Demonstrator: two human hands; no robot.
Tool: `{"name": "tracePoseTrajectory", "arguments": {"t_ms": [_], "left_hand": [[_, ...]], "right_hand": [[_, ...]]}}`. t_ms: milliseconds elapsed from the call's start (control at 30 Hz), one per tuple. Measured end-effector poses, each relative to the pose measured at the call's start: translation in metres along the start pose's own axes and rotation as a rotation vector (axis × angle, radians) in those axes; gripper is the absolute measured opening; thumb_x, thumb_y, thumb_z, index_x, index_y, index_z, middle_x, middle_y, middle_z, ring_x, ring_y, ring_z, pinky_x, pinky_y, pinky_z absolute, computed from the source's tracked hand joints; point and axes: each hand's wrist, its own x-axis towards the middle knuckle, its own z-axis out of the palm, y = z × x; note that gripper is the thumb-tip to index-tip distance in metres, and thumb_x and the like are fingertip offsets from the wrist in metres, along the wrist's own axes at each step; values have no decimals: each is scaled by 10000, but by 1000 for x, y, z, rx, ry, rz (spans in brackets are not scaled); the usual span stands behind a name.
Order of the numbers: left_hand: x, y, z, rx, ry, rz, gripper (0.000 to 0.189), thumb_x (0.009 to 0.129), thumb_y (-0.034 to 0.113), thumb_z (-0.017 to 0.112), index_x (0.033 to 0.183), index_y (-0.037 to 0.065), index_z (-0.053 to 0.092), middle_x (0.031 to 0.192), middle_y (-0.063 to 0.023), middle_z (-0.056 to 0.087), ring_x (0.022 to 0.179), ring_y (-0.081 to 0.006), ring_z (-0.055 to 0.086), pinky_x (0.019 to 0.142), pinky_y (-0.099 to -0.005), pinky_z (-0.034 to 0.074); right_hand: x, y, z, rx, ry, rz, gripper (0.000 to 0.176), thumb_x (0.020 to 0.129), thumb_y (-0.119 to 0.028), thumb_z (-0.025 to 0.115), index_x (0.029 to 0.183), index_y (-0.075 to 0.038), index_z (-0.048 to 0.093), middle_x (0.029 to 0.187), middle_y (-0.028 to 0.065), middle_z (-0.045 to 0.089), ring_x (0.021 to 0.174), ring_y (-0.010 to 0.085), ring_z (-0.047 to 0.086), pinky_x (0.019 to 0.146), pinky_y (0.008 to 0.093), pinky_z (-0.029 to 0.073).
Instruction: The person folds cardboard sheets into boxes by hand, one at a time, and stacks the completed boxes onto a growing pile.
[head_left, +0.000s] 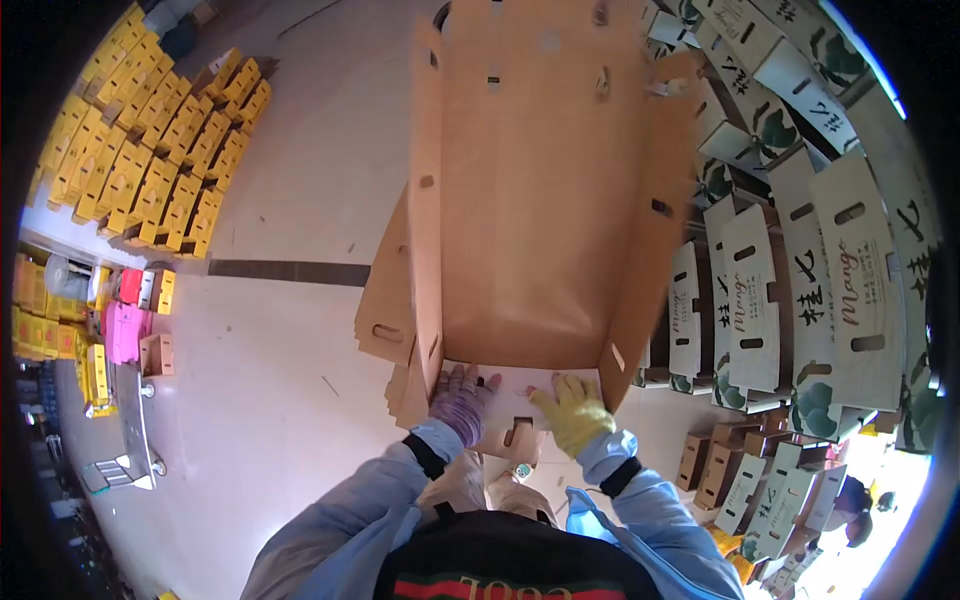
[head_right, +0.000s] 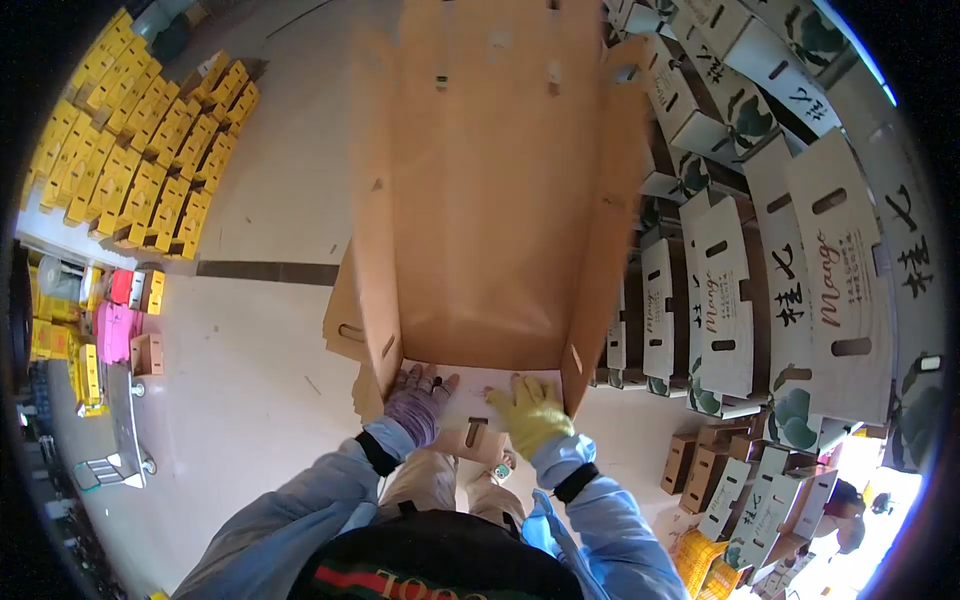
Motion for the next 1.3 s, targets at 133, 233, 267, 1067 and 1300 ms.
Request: {"name": "tracePoseTrajectory", "arguments": {"t_ms": [133,233,267,1067,1300], "left_hand": [[8,1,53,-42,202,15,724,836,272,568,1486,205,256,1517,-232,226,1390,-422,245,1134,-535,163],[0,-9,-14,-110,-56,89,750,808,422,622,1459,200,322,1487,-211,299,1363,-388,308,1131,-486,219],[5,-15,-27,-104,-32,90,750,808,422,622,1459,200,322,1487,-211,299,1363,-388,308,1131,-486,219],[31,48,-11,-48,488,575,255,901,390,523,890,148,603,861,-75,615,820,-257,625,758,-435,505],[-51,-26,37,156,444,697,318,850,428,573,1002,152,615,845,-52,649,838,-239,643,746,-429,486]], "right_hand": [[-10,-7,13,43,15,29,430,830,-323,596,1244,-210,583,1244,224,518,1159,385,468,947,538,358],[-3,4,-6,30,-56,-29,437,807,-326,619,1215,-172,592,1219,202,535,1159,375,464,968,531,341],[3,10,-15,0,-125,-73,436,796,-333,630,1193,-155,598,1212,193,539,1160,373,463,977,527,334],[-56,20,-81,83,553,136,435,734,-59,662,1151,8,559,1100,212,597,1021,392,585,812,453,519],[24,53,-84,-24,421,353,596,774,-171,659,1320,-60,449,1151,226,590,1002,423,570,812,500,493]]}}
